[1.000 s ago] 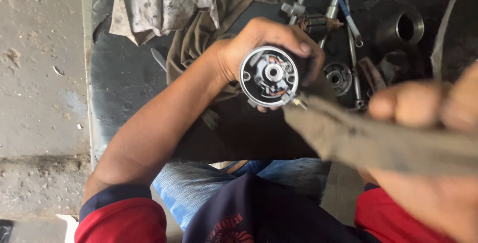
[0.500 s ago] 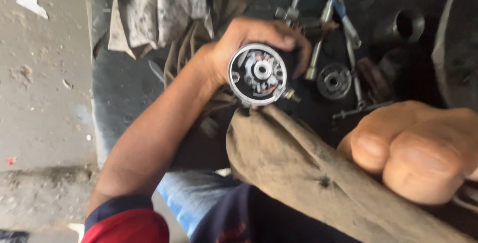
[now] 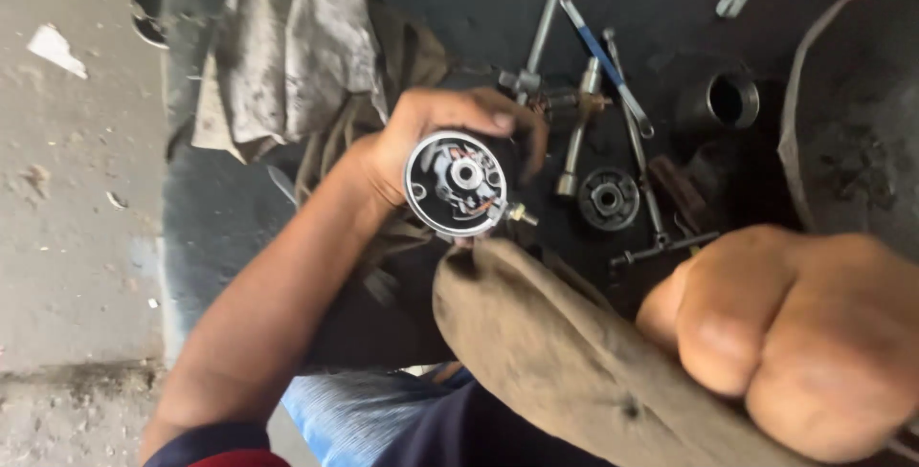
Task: The person cleans a cylindrical metal component with a cloth, wiping the exterior and interior surfaces. They then use a small metal tool to scrape or adjust parts inside the component, followed by further wiping with the cloth. The person removes a small internal part, cleans it, and places it on the table before continuing to wipe the main component.
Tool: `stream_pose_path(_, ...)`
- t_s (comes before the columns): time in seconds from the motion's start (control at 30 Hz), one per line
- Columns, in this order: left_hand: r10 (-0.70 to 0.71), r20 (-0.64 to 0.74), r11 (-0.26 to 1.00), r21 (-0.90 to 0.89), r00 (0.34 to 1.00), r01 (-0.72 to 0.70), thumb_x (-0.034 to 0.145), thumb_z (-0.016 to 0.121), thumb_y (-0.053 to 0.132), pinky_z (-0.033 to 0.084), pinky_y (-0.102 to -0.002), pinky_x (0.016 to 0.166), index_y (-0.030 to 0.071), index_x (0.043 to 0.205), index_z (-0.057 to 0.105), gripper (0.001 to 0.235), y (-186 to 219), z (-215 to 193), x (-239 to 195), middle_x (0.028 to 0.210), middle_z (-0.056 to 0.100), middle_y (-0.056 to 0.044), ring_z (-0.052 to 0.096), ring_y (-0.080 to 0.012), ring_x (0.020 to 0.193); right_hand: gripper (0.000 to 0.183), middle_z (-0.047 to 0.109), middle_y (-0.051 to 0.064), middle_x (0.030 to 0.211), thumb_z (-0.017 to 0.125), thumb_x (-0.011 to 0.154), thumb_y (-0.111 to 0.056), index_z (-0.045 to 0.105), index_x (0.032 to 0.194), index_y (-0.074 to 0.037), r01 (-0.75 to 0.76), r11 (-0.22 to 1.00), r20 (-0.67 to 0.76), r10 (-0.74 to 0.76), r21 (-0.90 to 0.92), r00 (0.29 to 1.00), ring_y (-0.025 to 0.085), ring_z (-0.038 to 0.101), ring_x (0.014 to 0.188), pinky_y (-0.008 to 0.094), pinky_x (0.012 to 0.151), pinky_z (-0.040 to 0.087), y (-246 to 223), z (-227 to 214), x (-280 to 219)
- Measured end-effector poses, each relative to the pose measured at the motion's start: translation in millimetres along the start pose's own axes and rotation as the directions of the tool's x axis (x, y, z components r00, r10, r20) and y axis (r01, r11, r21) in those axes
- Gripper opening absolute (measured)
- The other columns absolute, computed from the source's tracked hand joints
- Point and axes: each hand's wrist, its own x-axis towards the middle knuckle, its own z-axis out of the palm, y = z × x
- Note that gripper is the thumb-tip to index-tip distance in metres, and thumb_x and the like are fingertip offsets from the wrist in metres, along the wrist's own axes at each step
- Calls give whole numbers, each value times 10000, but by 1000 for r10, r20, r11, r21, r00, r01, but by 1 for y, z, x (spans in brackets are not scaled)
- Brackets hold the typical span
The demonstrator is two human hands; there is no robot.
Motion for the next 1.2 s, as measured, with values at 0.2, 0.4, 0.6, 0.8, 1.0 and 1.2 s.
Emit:
stream_pose_path(0.2,-42,14,988,-146,999,44,950,593,313,517,-302,490,-156,1033,628,477,-1,-10,0,793,656,-196,647,-228,611,211,569,-19,647,680,943,-226,525,842,-125,94,995,158,-99,37,982,85,513,480,267,456,447,9,-79,35)
stream_pose_path(0.4,-21,-167,943,-330,986,-36,955,521,405,568,-402,427,-57,993,657,482,5,-12,0,743,677,-208,701,-314,568,183,616,35,779,636,982,-202,548,936,-49,32,975,-42,-42,-219,998,104,562,593,245,577,477,39,-91,26)
stream_pose_path(0.6,74,-290,935,-314,954,-168,936,537,408,569,-391,468,-37,973,663,463,4,-19,5,815,711,-194,696,-293,606,141,678,108,974,630,1091,-36,578,1144,84,-124,856,-298,-36,-501,954,104,642,820,213,769,522,124,-111,3)
stream_pose_path(0.8,43,-391,975,-183,919,-123,981,519,413,547,-347,461,-10,878,661,458,-5,-27,12,745,684,-151,661,-250,566,201,696,144,891,709,1028,-95,623,1087,77,70,576,-93,-249,-815,964,188,693,766,245,639,539,138,-105,1)
stream_pose_path(1.0,41,-416,985,-138,908,-107,946,504,393,524,-340,441,3,869,694,440,0,-22,13,726,693,-157,654,-248,518,183,712,139,777,762,933,-78,667,977,72,297,349,179,-332,-889,926,208,711,648,265,516,545,135,-93,6)
stream_pose_path(1.2,36,-398,985,-141,917,-100,968,519,400,527,-350,443,-25,902,682,460,-6,-26,11,736,681,-165,661,-261,534,193,687,122,717,769,911,-92,668,935,71,178,405,67,-274,-897,959,192,697,608,267,531,532,132,-91,5)
